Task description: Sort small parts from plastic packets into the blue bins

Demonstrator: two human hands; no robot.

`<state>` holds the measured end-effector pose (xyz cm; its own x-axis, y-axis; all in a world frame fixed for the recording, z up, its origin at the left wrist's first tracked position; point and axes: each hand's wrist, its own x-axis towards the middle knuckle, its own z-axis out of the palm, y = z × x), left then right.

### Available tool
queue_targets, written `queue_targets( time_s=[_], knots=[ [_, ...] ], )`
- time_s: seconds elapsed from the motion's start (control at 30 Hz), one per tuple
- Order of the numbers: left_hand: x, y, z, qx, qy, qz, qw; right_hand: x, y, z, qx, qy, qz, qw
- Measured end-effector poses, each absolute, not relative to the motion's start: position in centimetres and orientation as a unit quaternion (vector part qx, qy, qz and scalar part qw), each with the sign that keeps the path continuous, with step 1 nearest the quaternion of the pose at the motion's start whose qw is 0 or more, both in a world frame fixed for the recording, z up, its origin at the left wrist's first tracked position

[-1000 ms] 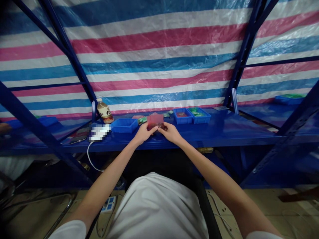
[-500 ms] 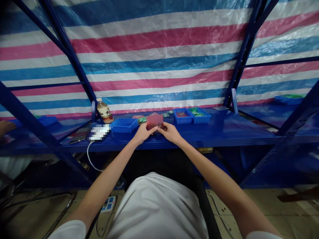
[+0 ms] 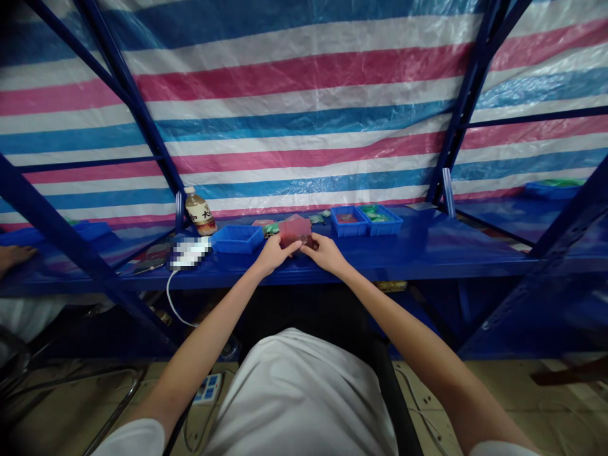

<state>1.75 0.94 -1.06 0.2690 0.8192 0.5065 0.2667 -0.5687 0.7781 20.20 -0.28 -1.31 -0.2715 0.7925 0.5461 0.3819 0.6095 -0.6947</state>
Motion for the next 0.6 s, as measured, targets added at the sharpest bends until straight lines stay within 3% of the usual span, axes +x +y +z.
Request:
queue_targets(
  time_s=[0.6],
  knots=[
    [1.84,0.70,-0.94,0.753,0.391,0.456,0.270,20.09,-0.76,-1.09,-0.397,-0.770,0.205,0.455]
  ],
)
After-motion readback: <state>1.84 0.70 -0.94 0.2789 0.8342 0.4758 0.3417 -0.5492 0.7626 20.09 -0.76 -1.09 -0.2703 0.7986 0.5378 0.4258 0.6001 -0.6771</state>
